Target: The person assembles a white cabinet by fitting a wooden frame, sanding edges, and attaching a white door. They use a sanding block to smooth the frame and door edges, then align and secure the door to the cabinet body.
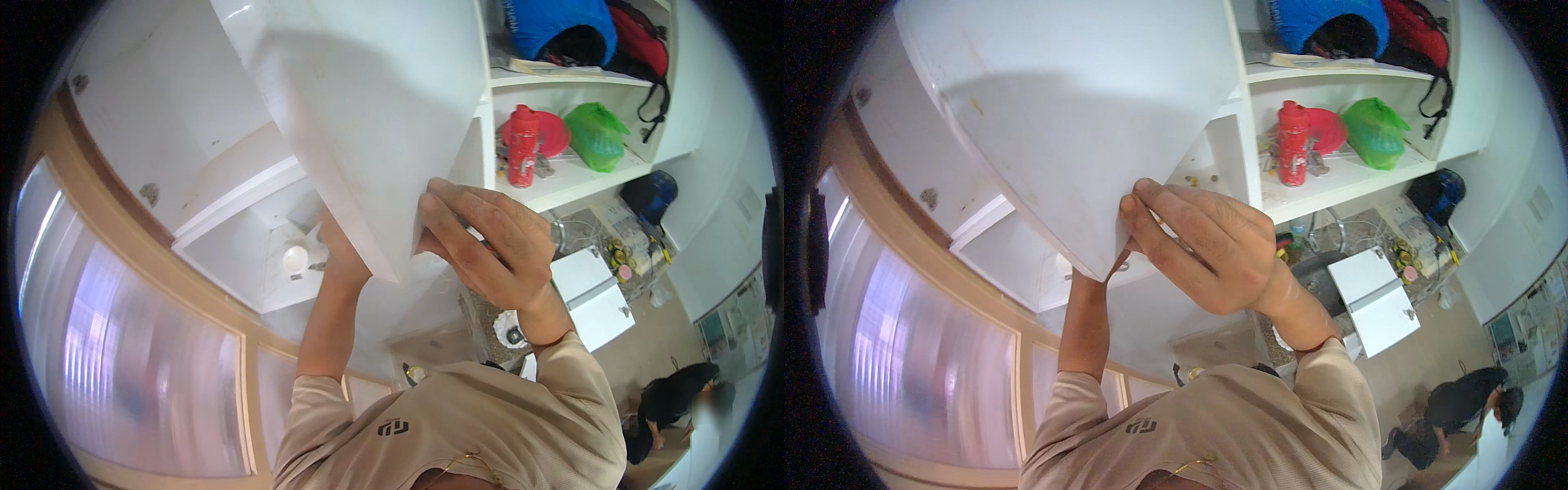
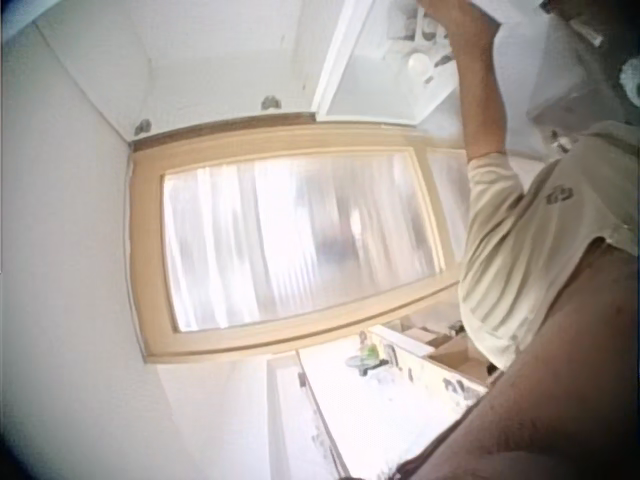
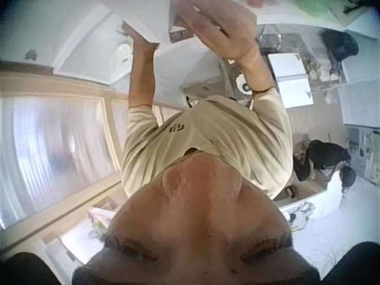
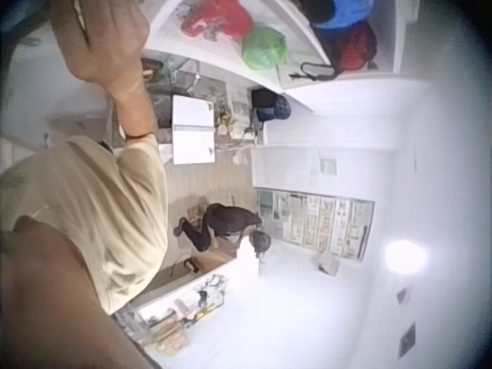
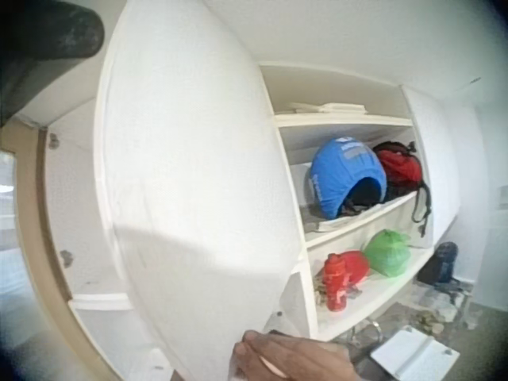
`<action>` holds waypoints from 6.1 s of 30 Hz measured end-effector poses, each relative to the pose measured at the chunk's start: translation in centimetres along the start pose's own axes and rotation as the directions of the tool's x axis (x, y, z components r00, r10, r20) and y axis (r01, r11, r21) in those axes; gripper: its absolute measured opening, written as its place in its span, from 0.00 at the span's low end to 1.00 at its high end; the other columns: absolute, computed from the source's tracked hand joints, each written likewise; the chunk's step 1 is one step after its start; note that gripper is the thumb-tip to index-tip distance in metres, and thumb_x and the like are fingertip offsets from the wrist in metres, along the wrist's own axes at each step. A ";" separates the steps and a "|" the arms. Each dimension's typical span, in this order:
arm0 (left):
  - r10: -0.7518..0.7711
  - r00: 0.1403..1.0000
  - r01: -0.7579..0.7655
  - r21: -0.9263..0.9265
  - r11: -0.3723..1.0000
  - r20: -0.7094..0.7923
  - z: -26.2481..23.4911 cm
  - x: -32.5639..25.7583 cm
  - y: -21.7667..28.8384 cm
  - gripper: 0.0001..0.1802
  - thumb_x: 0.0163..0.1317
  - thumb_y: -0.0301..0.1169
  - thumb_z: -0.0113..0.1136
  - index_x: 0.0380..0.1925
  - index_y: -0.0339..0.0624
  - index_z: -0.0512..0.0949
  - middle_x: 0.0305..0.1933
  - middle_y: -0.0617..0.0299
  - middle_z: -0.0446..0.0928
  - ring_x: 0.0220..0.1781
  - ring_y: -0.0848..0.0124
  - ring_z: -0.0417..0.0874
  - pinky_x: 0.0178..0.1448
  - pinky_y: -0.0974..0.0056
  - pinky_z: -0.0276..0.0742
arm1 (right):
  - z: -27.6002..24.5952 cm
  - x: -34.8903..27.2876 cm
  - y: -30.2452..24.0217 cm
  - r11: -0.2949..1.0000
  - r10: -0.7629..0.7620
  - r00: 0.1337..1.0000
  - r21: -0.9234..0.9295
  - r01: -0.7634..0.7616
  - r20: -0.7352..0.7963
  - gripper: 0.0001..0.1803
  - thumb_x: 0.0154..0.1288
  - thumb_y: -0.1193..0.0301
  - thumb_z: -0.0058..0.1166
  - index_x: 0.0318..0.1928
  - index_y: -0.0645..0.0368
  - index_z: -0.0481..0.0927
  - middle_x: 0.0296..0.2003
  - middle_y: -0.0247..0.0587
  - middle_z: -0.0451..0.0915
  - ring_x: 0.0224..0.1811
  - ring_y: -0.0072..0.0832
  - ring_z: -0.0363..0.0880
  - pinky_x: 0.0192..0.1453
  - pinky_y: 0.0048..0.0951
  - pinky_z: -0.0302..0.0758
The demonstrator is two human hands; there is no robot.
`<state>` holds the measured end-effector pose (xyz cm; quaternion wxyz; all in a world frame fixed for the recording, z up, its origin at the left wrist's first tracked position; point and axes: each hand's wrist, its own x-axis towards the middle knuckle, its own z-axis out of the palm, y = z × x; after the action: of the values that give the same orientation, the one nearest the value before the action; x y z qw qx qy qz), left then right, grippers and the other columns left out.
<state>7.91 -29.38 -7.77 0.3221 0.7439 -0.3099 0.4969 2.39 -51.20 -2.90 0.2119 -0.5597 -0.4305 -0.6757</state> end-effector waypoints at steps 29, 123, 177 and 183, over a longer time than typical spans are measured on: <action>-0.150 0.988 0.155 0.130 0.979 -0.047 -11.3 3.0 -4.7 0.38 0.66 0.26 0.69 0.75 0.32 0.67 0.79 0.46 0.66 0.80 0.52 0.65 0.82 0.50 0.57 | 18.7 -1.3 4.6 0.984 0.046 0.996 0.174 -0.032 -0.079 0.14 0.57 0.67 0.62 0.45 0.43 0.81 0.47 0.24 0.78 0.53 0.26 0.79 0.54 0.36 0.75; -0.165 0.907 0.356 0.495 0.793 -0.388 -5.7 3.7 -12.3 0.44 0.57 0.25 0.73 0.76 0.45 0.70 0.25 0.57 0.81 0.27 0.67 0.78 0.37 0.63 0.78 | 8.0 1.0 20.5 0.829 0.380 0.919 -0.477 -0.291 0.100 0.29 0.79 0.61 0.51 0.77 0.45 0.70 0.79 0.27 0.65 0.82 0.44 0.58 0.82 0.65 0.48; 0.117 0.938 0.093 0.563 0.821 -0.326 -6.5 4.8 -13.0 0.47 0.50 0.50 0.78 0.67 0.34 0.78 0.20 0.65 0.81 0.20 0.72 0.78 0.30 0.68 0.77 | 18.0 2.3 11.9 0.851 0.315 0.906 -0.507 -0.138 0.282 0.35 0.82 0.55 0.40 0.83 0.51 0.56 0.84 0.44 0.50 0.87 0.50 0.41 0.86 0.62 0.32; 0.086 0.939 0.093 0.486 0.869 -0.333 -6.5 4.9 -12.9 0.46 0.51 0.50 0.77 0.67 0.34 0.78 0.25 0.62 0.83 0.25 0.69 0.82 0.35 0.65 0.81 | 22.1 3.3 6.5 0.912 0.185 0.846 -0.407 0.041 0.501 0.35 0.77 0.46 0.48 0.79 0.37 0.66 0.82 0.29 0.58 0.87 0.44 0.44 0.86 0.64 0.29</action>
<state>15.97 -17.21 -3.40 0.1710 0.7036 -0.1101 0.6809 19.10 -36.00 2.47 -0.0088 -0.7713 -0.3017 -0.5604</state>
